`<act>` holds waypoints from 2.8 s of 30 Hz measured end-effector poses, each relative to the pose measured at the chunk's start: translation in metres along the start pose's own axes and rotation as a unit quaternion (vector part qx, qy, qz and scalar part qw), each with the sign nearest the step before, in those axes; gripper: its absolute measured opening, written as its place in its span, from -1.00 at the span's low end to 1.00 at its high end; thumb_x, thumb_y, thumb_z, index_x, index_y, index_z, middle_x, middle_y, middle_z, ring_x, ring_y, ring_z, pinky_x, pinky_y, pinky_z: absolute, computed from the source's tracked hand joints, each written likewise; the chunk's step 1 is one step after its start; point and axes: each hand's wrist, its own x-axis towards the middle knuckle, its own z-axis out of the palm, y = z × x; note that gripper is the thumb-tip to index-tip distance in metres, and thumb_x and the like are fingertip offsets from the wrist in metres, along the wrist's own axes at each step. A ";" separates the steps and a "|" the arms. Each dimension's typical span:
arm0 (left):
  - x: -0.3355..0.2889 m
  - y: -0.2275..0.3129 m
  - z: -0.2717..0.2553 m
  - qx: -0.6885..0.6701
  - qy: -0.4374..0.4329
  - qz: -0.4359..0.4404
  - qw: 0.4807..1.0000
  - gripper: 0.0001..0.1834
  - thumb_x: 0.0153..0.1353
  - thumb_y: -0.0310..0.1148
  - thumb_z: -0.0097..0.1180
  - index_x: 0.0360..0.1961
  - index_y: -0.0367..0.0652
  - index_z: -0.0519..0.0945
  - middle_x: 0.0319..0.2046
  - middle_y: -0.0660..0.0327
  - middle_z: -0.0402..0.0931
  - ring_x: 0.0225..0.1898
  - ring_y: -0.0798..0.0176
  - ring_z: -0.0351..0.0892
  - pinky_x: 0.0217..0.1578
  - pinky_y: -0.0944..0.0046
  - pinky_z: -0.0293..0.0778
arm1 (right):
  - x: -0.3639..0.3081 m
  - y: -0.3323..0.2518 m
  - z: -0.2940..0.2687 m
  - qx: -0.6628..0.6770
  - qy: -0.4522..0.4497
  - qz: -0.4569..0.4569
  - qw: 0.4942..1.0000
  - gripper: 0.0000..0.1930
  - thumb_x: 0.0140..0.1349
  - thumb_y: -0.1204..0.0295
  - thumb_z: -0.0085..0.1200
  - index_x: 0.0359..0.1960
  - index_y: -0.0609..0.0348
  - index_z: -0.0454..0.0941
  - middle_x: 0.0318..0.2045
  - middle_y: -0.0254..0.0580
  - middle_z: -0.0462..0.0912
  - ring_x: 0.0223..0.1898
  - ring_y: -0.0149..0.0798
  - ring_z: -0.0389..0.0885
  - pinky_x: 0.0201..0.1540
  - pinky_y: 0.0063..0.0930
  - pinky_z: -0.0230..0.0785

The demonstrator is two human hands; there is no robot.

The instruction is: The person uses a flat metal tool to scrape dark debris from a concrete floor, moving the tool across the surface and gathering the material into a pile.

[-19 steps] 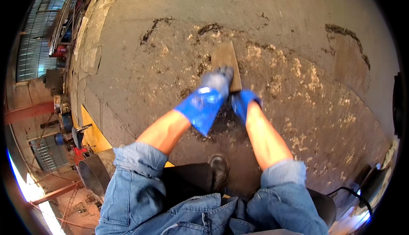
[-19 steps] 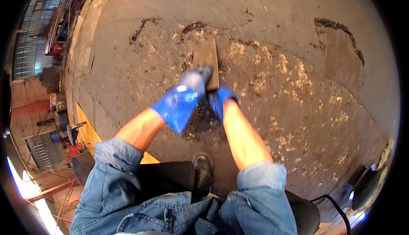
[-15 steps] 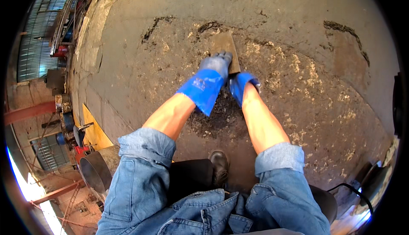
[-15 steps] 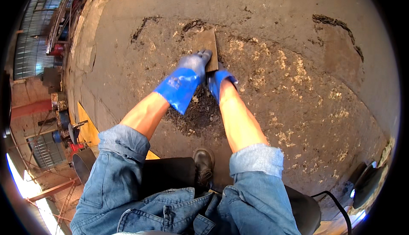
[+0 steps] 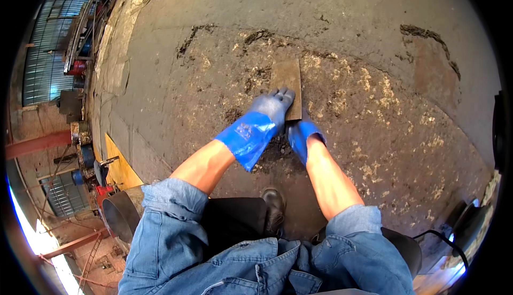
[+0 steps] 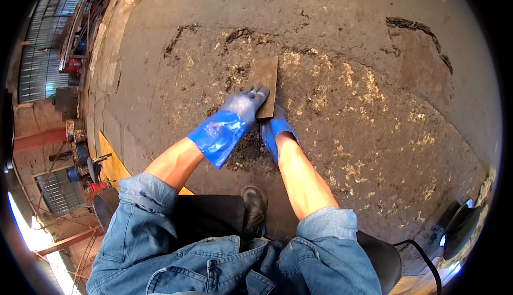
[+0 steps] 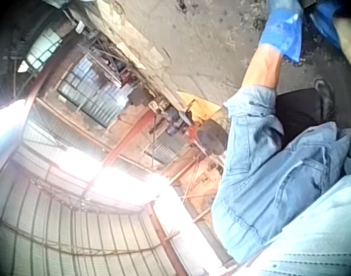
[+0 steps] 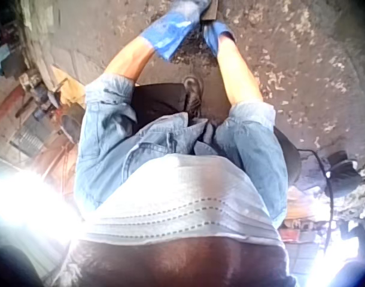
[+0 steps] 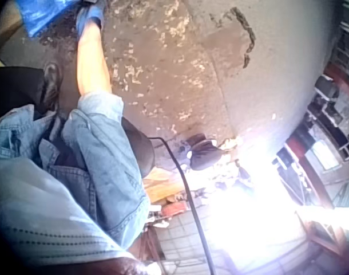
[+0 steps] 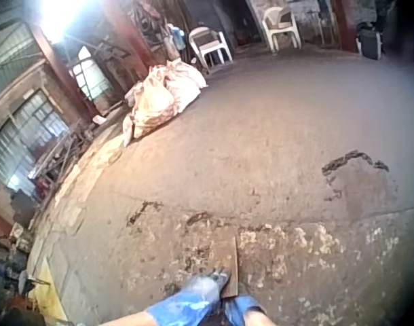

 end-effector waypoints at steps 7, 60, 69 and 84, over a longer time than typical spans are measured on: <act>0.007 0.015 -0.024 -0.274 0.003 -0.147 0.950 -0.53 0.48 -0.16 -0.11 0.28 -0.18 0.48 0.34 -0.04 0.39 0.33 -0.08 0.43 0.34 0.16 0.35 | 0.011 0.007 -0.053 0.336 -0.155 0.184 0.911 -0.60 0.51 0.23 -0.09 0.28 0.07 0.49 0.19 -0.16 0.60 0.15 -0.24 0.54 0.26 -0.42 0.40; 0.033 0.053 -0.033 0.014 -0.063 -0.028 0.998 -0.51 0.36 -0.37 -0.09 0.31 -0.21 0.37 0.36 -0.11 0.34 0.33 -0.13 0.41 0.27 0.05 0.46 | 0.018 -0.044 -0.072 0.800 0.071 0.108 0.586 -0.70 0.15 0.40 0.18 -0.06 0.08 0.72 -0.08 -0.27 0.72 -0.18 -0.07 0.69 -0.61 -0.02 0.39; 0.042 0.059 -0.033 0.015 -0.096 -0.050 0.994 -0.44 0.37 -0.36 -0.15 0.40 -0.17 0.29 0.47 -0.01 0.19 0.41 -0.12 0.32 0.30 0.01 0.41 | 0.005 -0.053 -0.064 0.939 0.071 0.109 0.318 -0.63 0.19 0.36 0.17 0.04 0.11 0.72 0.10 -0.22 0.67 -0.12 0.03 0.71 -0.66 0.04 0.50; 0.057 0.074 -0.045 -0.010 -0.026 -0.072 0.997 -0.32 0.07 -0.39 0.35 0.26 -0.16 0.42 0.24 0.01 0.48 0.17 -0.08 0.57 0.14 0.04 0.56 | 0.008 -0.073 -0.071 0.831 0.014 0.204 0.517 -0.75 0.22 0.34 0.11 -0.13 0.02 0.77 -0.15 -0.27 0.74 -0.28 -0.01 0.70 -0.70 0.05 0.41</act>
